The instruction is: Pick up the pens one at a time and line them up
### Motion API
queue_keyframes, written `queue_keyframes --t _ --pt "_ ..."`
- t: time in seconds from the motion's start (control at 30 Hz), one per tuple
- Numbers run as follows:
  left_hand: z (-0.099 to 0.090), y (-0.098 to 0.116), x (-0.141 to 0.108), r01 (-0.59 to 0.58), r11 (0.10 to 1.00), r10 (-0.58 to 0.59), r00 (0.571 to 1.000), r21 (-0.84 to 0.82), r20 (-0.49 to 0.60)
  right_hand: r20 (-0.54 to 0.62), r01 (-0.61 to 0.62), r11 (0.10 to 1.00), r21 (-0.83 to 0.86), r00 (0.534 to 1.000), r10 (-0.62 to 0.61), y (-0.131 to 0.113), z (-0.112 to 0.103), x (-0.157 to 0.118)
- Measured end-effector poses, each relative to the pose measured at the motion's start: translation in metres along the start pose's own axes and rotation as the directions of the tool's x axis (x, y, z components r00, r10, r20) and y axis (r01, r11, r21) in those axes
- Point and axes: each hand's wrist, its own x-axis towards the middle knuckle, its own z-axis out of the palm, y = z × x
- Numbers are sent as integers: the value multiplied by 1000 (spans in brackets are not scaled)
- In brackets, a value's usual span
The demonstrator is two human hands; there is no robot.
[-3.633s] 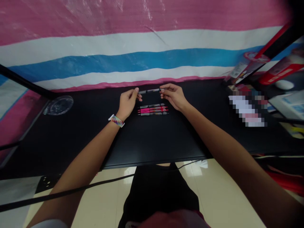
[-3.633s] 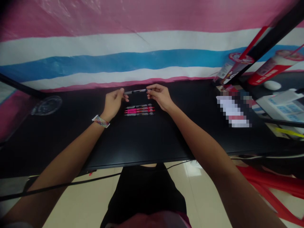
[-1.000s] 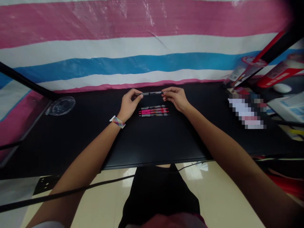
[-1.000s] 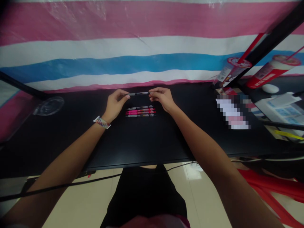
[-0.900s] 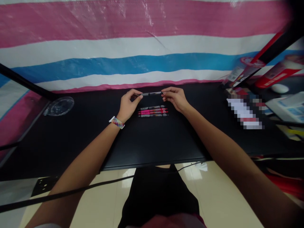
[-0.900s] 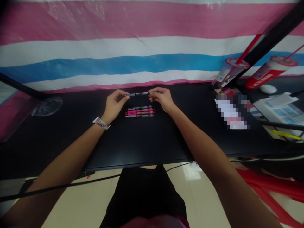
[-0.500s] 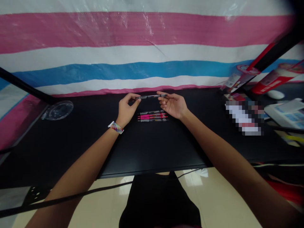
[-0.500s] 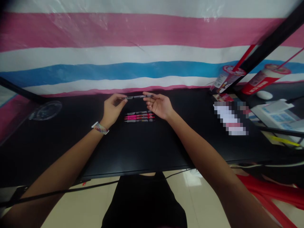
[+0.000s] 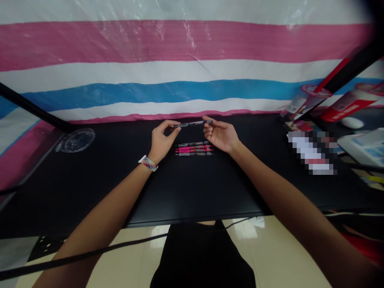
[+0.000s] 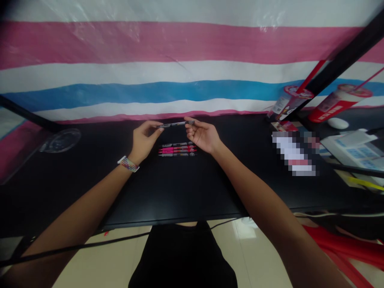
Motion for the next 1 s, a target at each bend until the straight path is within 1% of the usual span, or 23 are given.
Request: queue_keyframes --t 0.2,0.37,0.43,0.5,0.63,0.8,0.9,1.0 --pt "1 2 0 -22 1000 22 1000 9 18 -8 22 991 133 1000 -21 -1 7 -4" --pt "2 -1 0 -35 999 35 999 -5 -4 -25 -48 957 287 998 58 -5 14 -6" --pt "2 -2 0 -40 999 40 999 -9 -4 -44 -57 947 315 996 75 -4 14 -5" --pt "2 -2 0 -46 999 46 999 -12 1 -60 -48 955 292 996 69 -3 14 -4" --pt "3 -2 0 -55 998 55 998 -6 3 -64 -1 983 183 998 13 -3 13 -5" --pt "3 -5 0 -51 999 51 999 -6 9 -49 47 988 146 998 -40 -2 11 -5" --pt "3 -7 1 -34 999 34 999 -9 19 -80 38 996 86 996 -31 2 11 -2" --pt "2 -9 1 -6 1000 7 999 -23 52 -113 48 998 39 993 -43 8 12 0"
